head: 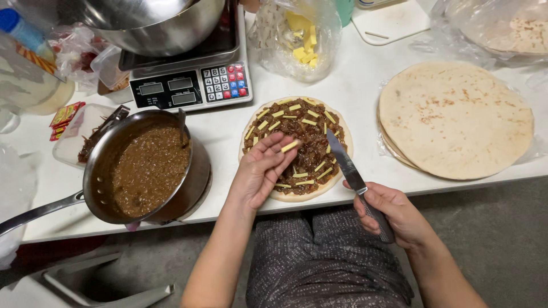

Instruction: The person places small pieces of cheese onto a flatbread base already topped with a brown meat mixture. They use a knife to cut and position the cheese pieces across the surface. The flatbread remains on the counter throughout.

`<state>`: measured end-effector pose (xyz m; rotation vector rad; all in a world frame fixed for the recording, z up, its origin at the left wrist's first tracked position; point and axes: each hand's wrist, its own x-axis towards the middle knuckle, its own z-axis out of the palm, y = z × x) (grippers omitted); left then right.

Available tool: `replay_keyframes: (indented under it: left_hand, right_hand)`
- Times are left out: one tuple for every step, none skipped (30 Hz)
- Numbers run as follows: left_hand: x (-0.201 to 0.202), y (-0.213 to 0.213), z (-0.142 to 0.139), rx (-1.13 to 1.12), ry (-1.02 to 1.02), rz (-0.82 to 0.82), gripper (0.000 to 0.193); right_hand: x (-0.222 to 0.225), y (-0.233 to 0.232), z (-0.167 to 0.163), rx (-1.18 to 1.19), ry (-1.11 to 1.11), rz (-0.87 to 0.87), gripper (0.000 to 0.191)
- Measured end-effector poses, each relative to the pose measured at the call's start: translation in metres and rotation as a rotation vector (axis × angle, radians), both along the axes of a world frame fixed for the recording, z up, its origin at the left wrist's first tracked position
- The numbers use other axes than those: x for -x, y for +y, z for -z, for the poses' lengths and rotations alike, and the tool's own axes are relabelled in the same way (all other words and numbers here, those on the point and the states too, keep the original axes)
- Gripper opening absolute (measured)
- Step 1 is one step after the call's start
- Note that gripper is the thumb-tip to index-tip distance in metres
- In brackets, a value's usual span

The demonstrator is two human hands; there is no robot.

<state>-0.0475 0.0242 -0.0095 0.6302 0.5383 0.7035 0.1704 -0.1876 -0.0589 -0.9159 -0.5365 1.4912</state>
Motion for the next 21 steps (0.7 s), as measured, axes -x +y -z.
replay_keyframes:
  left_hand:
    - [0.001,-0.001,0.001,0.001,-0.007,-0.001,0.033]
    - [0.001,-0.002,0.003,0.007,-0.05,0.006,0.031]
    - [0.001,-0.003,0.005,0.015,-0.093,0.013,0.029]
    - [0.001,-0.005,0.008,0.022,-0.136,0.019,0.028]
    - [-0.001,-0.007,0.011,0.028,-0.128,0.008,0.027]
    - [-0.004,-0.01,0.014,0.035,-0.12,-0.004,0.026]
    - [-0.006,-0.013,0.018,0.044,-0.113,-0.016,0.026]
    - [-0.008,-0.014,0.02,0.044,-0.114,-0.017,0.026]
    - [-0.01,-0.016,0.023,0.044,-0.116,-0.018,0.027]
    - [-0.011,-0.017,0.024,0.044,-0.117,-0.019,0.028]
    - [-0.013,-0.019,0.026,0.005,-0.094,-0.033,0.029]
    - [-0.014,-0.021,0.026,-0.035,-0.071,-0.044,0.03]
    - [-0.015,-0.023,0.026,-0.075,-0.047,-0.054,0.031]
    - [-0.016,-0.025,0.026,-0.108,-0.008,-0.064,0.033]
    - [-0.016,-0.026,0.026,-0.142,0.031,-0.073,0.035]
    - [-0.017,-0.027,0.025,-0.177,0.07,-0.084,0.037]
    - [-0.016,-0.028,0.024,-0.21,0.101,-0.101,0.037]
    - [-0.016,-0.029,0.023,-0.242,0.132,-0.118,0.037]
    - [-0.016,-0.03,0.023,-0.274,0.163,-0.137,0.037]
    - [-0.015,-0.03,0.022,-0.294,0.151,-0.144,0.037]
    - [-0.015,-0.031,0.021,-0.314,0.138,-0.151,0.037]
  right_hand:
    - [0.001,-0.001,0.0,0.013,-0.003,0.002,0.043]
    - [0.003,-0.001,0.0,0.026,-0.006,0.004,0.042]
    - [0.004,0.0,0.002,0.024,-0.013,-0.006,0.042]
    - [0.006,0.0,0.003,0.022,-0.019,-0.017,0.042]
    - [0.007,0.001,0.005,0.02,-0.026,-0.028,0.041]
    - [0.008,0.002,0.007,0.012,-0.069,-0.031,0.041]
    - [0.011,0.004,0.009,0.005,-0.112,-0.035,0.041]
    - [0.013,0.006,0.011,-0.002,-0.155,-0.039,0.041]
    - [0.016,0.008,0.011,0.023,-0.282,-0.014,0.041]
    - [0.021,0.01,0.011,0.047,-0.408,0.011,0.042]
    - [0.024,0.012,0.008,0.07,-0.534,0.037,0.043]
    - [0.027,0.012,0.004,-0.027,-0.749,0.079,0.042]
    - [0.031,0.012,-0.002,-0.127,-0.962,0.124,0.041]
    - [0.035,0.011,-0.008,-0.229,-1.173,0.169,0.04]
    - [0.039,0.011,-0.015,-0.192,-1.222,0.171,0.041]
    - [0.043,0.01,-0.022,-0.155,-1.27,0.171,0.041]
    - [0.046,0.01,-0.029,-0.117,-1.318,0.171,0.042]
    - [0.05,0.01,-0.035,-0.129,-1.342,0.187,0.042]
    - [0.053,0.01,-0.04,-0.141,-1.366,0.203,0.042]
    - [0.055,0.011,-0.044,-0.154,-1.391,0.218,0.042]
    - [0.057,0.011,-0.047,-0.176,-1.403,0.222,0.042]
